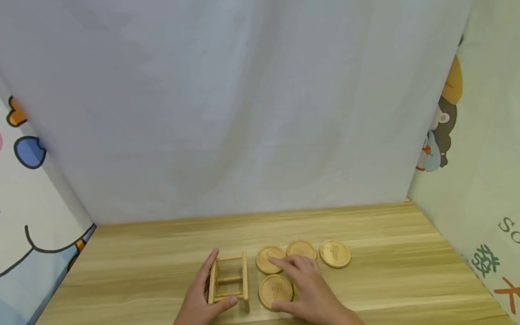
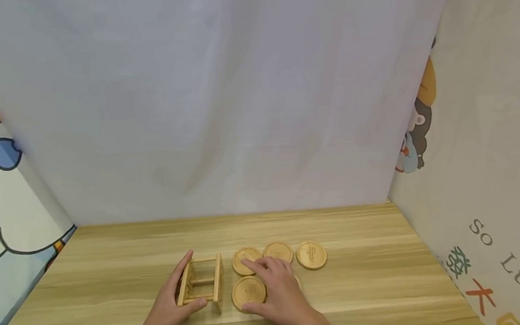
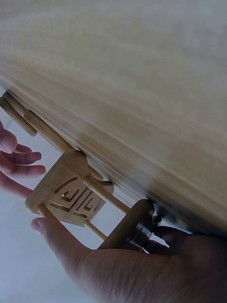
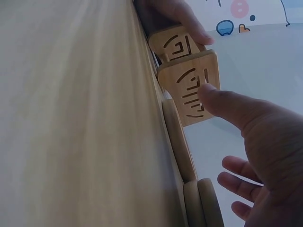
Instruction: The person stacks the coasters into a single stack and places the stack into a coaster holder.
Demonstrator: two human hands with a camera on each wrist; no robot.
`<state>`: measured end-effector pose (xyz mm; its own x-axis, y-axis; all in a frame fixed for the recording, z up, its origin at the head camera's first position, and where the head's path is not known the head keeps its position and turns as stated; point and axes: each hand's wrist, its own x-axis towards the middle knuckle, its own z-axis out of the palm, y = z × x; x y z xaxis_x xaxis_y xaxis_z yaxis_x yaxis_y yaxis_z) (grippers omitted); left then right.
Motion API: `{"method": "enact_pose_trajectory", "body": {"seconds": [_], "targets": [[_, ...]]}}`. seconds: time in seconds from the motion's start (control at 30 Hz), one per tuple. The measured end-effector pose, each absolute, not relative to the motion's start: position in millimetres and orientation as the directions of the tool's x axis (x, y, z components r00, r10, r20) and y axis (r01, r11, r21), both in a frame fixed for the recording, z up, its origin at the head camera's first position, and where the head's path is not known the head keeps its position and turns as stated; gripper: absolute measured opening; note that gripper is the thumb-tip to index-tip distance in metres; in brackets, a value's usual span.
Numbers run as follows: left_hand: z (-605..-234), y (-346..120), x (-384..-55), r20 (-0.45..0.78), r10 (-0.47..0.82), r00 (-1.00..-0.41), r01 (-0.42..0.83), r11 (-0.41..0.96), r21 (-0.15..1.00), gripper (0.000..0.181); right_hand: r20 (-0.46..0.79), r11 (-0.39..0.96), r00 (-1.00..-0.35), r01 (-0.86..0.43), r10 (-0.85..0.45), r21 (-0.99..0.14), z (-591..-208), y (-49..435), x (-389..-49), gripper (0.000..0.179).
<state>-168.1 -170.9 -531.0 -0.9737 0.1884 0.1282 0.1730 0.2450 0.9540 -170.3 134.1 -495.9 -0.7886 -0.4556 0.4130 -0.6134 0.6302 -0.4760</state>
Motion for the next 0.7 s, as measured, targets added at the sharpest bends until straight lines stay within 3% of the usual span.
{"method": "enact_pose_trajectory", "body": {"seconds": [0.7], "targets": [[-532.8,-169.1,-169.0,0.120,0.183,-0.976,0.161,0.226,0.961,0.109,0.392,0.646,-0.763,-0.644,-0.514,-0.410,-502.4,129.5,-176.1,0.096]]}}
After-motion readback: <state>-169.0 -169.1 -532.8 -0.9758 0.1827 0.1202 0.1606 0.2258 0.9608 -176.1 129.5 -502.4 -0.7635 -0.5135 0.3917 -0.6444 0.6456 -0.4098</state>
